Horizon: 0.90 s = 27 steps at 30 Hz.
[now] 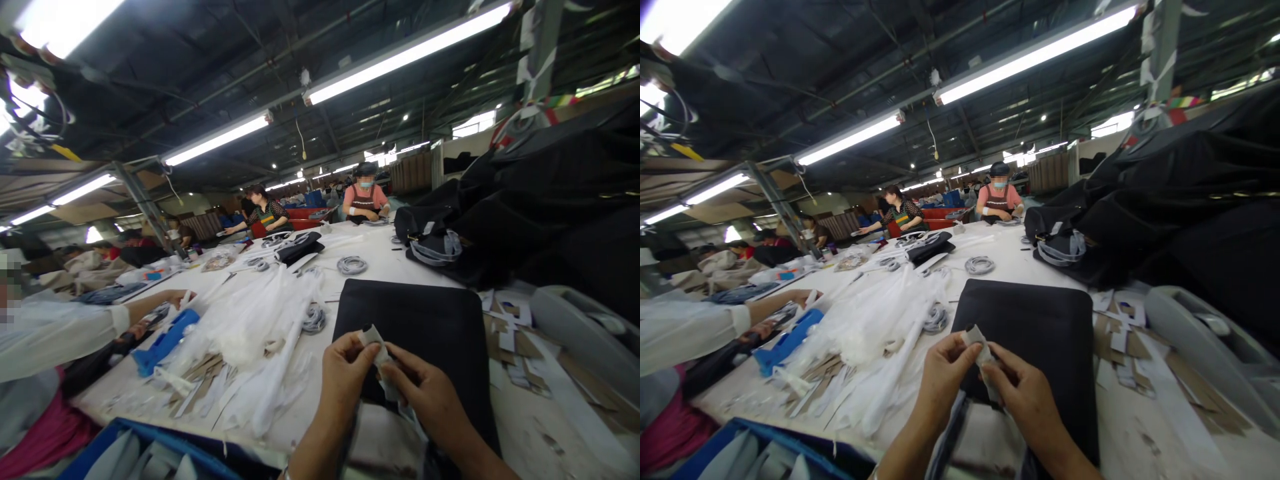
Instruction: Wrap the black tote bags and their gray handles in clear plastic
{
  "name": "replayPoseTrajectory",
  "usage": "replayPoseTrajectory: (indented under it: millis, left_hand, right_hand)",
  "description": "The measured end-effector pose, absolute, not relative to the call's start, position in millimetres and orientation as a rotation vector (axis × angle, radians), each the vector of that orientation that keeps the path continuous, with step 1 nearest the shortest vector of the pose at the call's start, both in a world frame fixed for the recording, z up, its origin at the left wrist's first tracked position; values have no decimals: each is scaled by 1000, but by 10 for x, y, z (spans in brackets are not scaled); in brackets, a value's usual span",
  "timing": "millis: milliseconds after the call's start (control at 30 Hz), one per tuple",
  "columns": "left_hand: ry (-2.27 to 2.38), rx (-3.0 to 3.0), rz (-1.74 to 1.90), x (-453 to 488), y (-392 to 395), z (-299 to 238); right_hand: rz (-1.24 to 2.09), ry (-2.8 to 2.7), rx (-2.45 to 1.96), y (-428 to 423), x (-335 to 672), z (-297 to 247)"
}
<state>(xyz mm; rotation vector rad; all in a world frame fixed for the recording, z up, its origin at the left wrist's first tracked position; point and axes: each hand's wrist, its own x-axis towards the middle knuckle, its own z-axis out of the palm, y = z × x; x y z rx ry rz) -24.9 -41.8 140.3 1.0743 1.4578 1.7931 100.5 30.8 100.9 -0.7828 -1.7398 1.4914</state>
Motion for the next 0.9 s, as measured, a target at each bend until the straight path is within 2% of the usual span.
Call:
replayPoseTrajectory:
  millis: [200, 433, 567, 900]
  left_hand:
    - [1551, 1223, 1696, -286, -449, 1318]
    - [1847, 1483, 1707, -517, -517, 1735]
    - [1887, 1583, 1520, -604, -503, 1963]
    - [1934, 1789, 1425, -628, -585, 2063]
  right_hand:
    - [1512, -1801, -730, 301, 1026, 1015]
    - [1486, -1835, -696, 298, 1017, 1045]
    - [1454, -1849, -686, 284, 1006, 1057]
    - [1431, -1866, -634, 262, 1025, 1055]
